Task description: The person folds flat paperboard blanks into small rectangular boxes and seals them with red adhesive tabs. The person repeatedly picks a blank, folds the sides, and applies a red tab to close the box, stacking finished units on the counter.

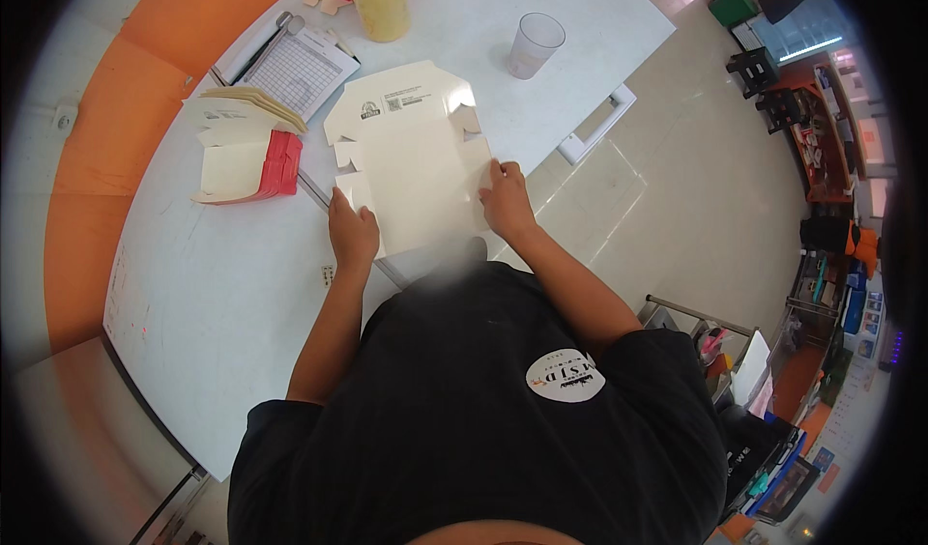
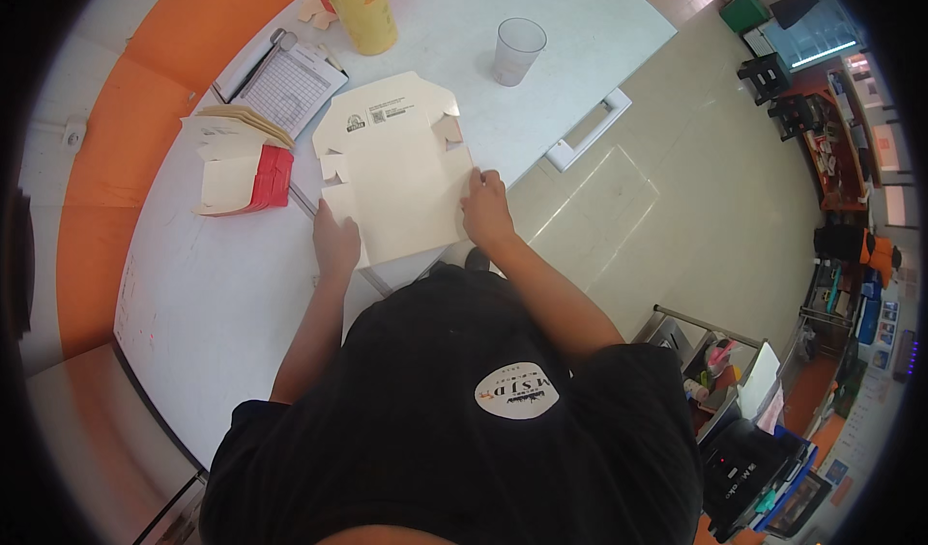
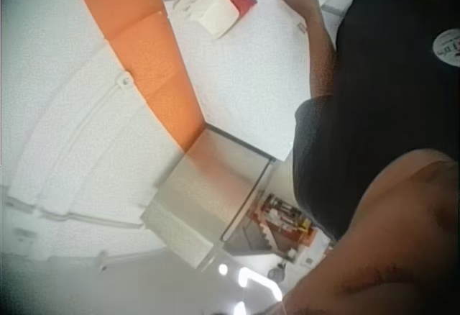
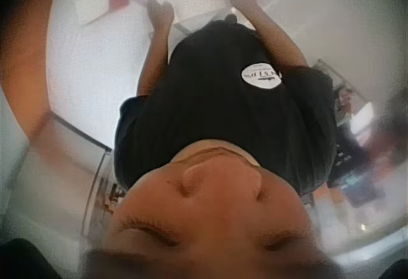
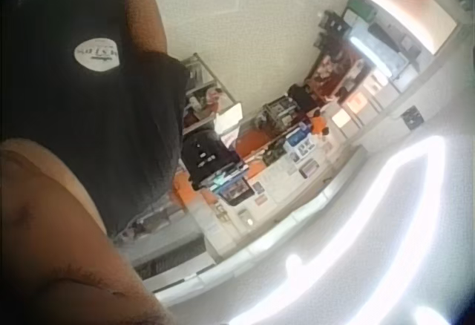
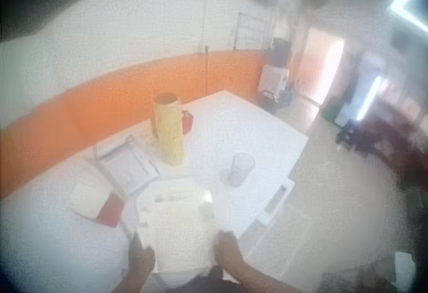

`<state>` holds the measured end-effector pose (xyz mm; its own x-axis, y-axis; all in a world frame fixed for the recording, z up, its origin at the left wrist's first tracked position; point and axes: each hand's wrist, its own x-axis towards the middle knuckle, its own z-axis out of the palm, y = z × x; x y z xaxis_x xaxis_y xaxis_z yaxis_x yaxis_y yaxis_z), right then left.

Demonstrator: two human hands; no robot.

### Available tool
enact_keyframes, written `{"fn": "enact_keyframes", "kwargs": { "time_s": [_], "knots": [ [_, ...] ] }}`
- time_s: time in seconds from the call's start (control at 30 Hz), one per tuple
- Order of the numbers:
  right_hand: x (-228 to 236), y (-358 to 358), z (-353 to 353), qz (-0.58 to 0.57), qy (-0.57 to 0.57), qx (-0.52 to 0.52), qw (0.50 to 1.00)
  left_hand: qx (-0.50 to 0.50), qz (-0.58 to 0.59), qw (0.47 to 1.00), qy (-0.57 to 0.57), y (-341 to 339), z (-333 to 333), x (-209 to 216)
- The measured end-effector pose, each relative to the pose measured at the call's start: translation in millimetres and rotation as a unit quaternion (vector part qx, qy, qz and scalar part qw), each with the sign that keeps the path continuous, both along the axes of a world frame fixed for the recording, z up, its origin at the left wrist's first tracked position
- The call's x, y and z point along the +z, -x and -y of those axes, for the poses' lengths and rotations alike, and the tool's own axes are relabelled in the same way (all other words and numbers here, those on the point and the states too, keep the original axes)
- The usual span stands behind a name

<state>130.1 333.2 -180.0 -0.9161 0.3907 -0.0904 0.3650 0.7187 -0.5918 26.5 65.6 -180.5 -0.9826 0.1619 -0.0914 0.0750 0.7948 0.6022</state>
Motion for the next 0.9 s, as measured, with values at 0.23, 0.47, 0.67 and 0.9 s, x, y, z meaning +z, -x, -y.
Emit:
{"fn": "enact_keyframes", "kwargs": {
  "time_s": [0.23,0.47,0.67,0.9],
  "knots": [
    [19.1,28.2,3.4,0.018,-0.042,-0.050,0.998,-0.007,0.018,1.000,-0.018,13.7,-25.9,25.3],
    [16.8,21.9,19.5,-0.087,-0.071,0.001,0.994,-0.080,0.028,0.995,-0.054,-4.7,-43.6,48.4],
    [-6.2,26.0,29.9,-0.078,-0.127,0.163,0.975,-0.173,0.025,0.983,0.056,6.9,-54.5,33.9],
    [30.3,35.1,24.5,-0.093,-0.054,0.083,0.991,-0.190,-0.013,0.982,0.016,18.1,-78.8,38.4]
  ]
}}
